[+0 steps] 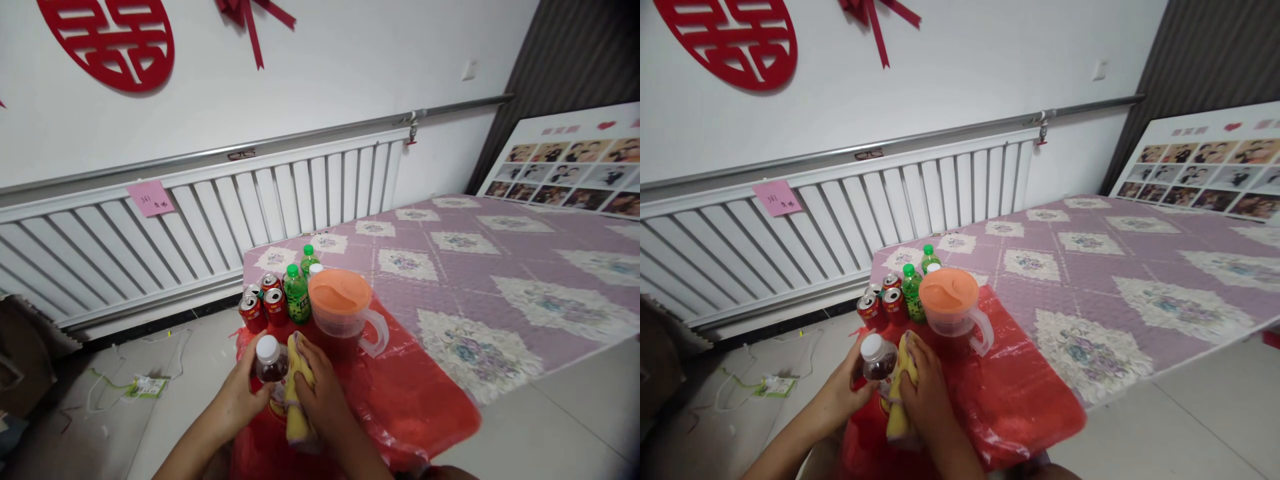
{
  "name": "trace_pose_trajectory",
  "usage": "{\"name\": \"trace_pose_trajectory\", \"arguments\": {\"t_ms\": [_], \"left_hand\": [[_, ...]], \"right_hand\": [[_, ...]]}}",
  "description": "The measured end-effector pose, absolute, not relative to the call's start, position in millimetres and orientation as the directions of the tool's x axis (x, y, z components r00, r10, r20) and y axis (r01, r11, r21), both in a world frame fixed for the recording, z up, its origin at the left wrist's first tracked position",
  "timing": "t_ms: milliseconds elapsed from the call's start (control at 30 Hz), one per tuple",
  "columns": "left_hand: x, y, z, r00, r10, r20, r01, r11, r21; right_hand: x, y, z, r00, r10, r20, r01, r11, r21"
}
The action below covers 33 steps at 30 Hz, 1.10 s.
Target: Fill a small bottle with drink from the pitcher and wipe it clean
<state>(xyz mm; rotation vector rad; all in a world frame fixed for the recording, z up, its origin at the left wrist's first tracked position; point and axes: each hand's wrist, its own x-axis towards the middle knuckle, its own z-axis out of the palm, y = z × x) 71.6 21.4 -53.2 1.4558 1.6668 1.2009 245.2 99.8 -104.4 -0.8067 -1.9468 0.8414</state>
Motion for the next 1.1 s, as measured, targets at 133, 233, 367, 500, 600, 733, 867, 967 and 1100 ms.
{"name": "trace_pose_trajectory", "arguments": {"t_ms": [133,233,367,500,600,733,867,967,1100], "left_hand": [[71,23,-58,-0.234,0.964,0.128,0.408,-0.022,0.913],[72,26,-62,-0.291,0.942,0.164,0.442,-0.02,0.897],[74,28,-65,-0.325,0.918,0.228,0.515,-0.03,0.856],[75,26,-59,-0.328,0.914,0.237,0.547,-0.021,0.837],[75,23,-50,-0.257,0.954,0.157,0.489,-0.012,0.872],[74,20,-44,-0.219,0.973,0.074,0.407,0.022,0.913],[73,21,-47,-0.282,0.956,0.077,0.43,0.055,0.901],[71,23,-51,-0.295,0.948,0.123,0.496,0.042,0.867],[72,24,-53,-0.307,0.934,0.181,0.555,0.021,0.832]], "right_hand": [[247,93,-98,-0.407,0.72,0.562,0.184,0.667,-0.722],[251,81,-85,-0.363,0.617,0.698,0.153,0.779,-0.608],[251,70,-75,-0.381,0.509,0.772,0.147,0.858,-0.493],[248,80,-84,-0.353,0.614,0.706,0.171,0.785,-0.596],[246,92,-97,-0.379,0.733,0.566,0.182,0.658,-0.73],[245,101,-109,-0.457,0.8,0.389,0.25,0.535,-0.807],[245,99,-107,-0.45,0.794,0.408,0.264,0.555,-0.789],[249,91,-95,-0.413,0.729,0.546,0.179,0.652,-0.737],[255,77,-78,-0.37,0.581,0.725,0.104,0.801,-0.589]]}}
